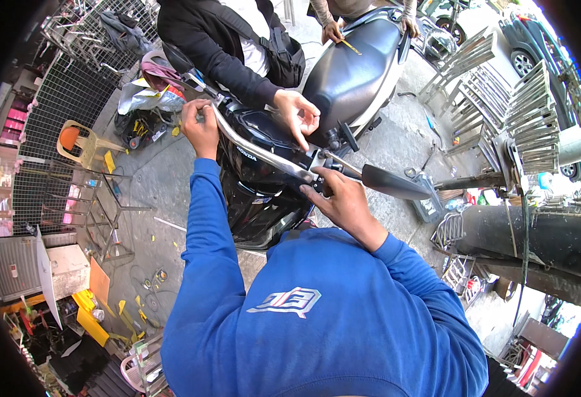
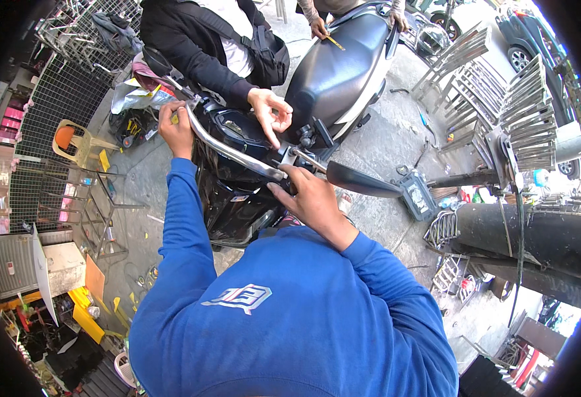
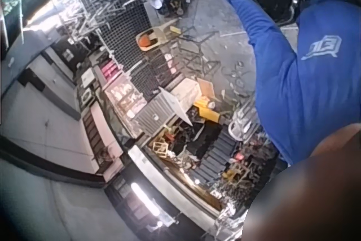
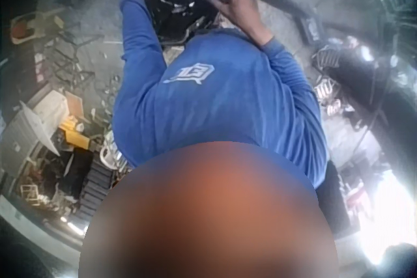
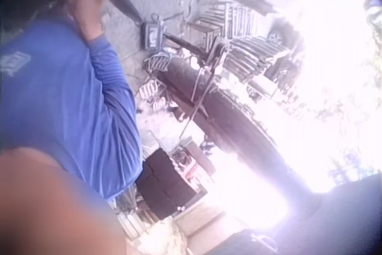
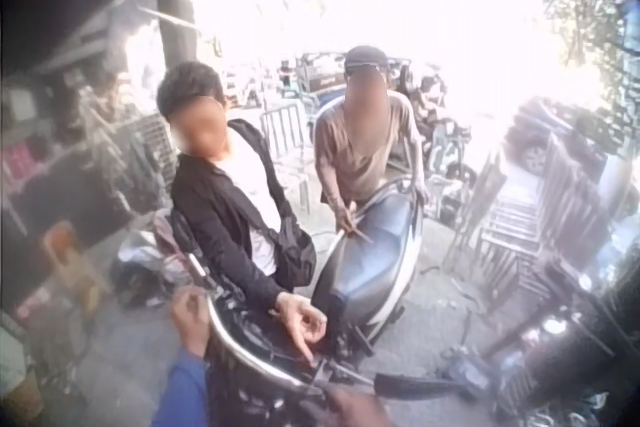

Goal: The person installs a chrome handlebar onto a black Honda scooter. They position the bar, align it with the steering stem, and tighten the mounting bolts using a wrench. Two other people assist by holding the scooter and handing tools.

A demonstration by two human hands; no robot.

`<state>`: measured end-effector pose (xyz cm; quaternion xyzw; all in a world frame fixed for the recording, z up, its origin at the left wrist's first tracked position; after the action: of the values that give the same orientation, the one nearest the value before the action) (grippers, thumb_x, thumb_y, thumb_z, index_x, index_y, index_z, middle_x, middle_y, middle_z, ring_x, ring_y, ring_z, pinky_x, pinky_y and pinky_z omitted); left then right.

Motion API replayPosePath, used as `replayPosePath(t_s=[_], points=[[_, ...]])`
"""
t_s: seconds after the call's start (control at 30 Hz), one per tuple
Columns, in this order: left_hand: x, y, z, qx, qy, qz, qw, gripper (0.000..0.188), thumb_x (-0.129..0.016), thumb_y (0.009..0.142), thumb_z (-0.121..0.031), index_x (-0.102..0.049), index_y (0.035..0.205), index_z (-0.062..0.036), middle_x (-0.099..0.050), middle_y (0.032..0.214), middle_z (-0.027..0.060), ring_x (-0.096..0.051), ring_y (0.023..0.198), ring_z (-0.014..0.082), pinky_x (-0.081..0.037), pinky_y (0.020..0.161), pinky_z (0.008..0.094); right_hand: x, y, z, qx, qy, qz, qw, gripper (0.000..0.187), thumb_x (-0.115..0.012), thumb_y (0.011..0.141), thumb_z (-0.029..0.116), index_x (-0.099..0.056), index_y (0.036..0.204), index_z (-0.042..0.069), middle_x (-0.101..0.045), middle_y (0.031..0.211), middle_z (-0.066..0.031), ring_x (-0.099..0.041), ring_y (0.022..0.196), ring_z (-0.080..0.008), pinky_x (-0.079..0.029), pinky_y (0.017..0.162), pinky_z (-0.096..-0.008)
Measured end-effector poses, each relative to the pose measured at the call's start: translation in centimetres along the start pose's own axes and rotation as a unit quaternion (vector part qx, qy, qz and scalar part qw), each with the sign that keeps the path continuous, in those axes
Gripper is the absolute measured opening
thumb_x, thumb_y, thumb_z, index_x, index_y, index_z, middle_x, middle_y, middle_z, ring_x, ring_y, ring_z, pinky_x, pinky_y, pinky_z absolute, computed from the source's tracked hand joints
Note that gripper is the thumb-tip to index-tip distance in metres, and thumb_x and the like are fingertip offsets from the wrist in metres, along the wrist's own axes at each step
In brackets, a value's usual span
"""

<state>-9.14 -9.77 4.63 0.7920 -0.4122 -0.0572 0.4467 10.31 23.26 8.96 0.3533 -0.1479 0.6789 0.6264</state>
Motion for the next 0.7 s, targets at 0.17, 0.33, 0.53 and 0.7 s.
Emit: replayPosePath(t_s=[0.17, 0.33, 0.53, 0.7], points=[[-0.1, 0.1, -0.1, -0.005, 0.001, -0.002, 1.000, 0.010, -0.065, 0.092, -0.006, -0.072, 0.094, 0.0008, -0.074, 0.099, 0.0136, -0.072, 0.096, 0.0327, -0.055, 0.091, 0.0434, -0.9, 1.2, -0.3, 0.037, -0.024, 0.003, 0.999, 0.036, -0.081, 0.098, 0.027, -0.074, 0.126, 0.006, -0.077, 0.096, -0.0148, -0.075, 0.075, -0.0304, -0.060, 0.068, -0.0417], [-0.4, -0.1, -0.2, -0.003, 0.016, -0.008, 1.000, 0.010, -0.065, 0.092, -0.007, -0.071, 0.094, 0.0004, -0.074, 0.099, 0.0141, -0.071, 0.096, 0.0333, -0.055, 0.090, 0.0437, -1.2, 1.4, -0.8, 0.032, -0.028, -0.051, 0.998, 0.034, -0.082, 0.098, 0.024, -0.074, 0.125, 0.005, -0.077, 0.093, -0.0161, -0.074, 0.072, -0.0312, -0.059, 0.067, -0.0411], [-0.7, -0.1, -0.5, -0.008, 0.013, -0.012, 1.000, 0.005, -0.067, 0.090, -0.005, -0.069, 0.091, -0.0004, -0.072, 0.098, 0.0137, -0.070, 0.095, 0.0336, -0.055, 0.089, 0.0448, -1.1, 1.5, -1.1, 0.025, -0.033, -0.069, 0.997, 0.036, -0.080, 0.099, 0.023, -0.073, 0.129, 0.003, -0.078, 0.102, -0.0191, -0.077, 0.085, -0.0369, -0.061, 0.075, -0.0441], [-0.6, 0.0, -0.6, -0.008, 0.008, -0.004, 1.000, 0.006, -0.067, 0.091, -0.006, -0.069, 0.091, -0.0004, -0.073, 0.098, 0.0140, -0.070, 0.096, 0.0340, -0.054, 0.090, 0.0453, -1.2, 1.3, -1.1, 0.059, -0.048, -0.105, 0.992, 0.034, -0.081, 0.099, 0.021, -0.074, 0.127, 0.005, -0.078, 0.101, -0.0176, -0.077, 0.080, -0.0335, -0.060, 0.070, -0.0414]])
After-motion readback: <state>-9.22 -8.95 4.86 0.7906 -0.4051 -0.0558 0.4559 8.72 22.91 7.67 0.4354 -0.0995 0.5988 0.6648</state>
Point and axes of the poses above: each hand's wrist, its own y-axis towards the middle knuckle, its own x-axis out of the back of the hand, z = x × y, the point moved 1 cm from there along y, towards the middle knuckle
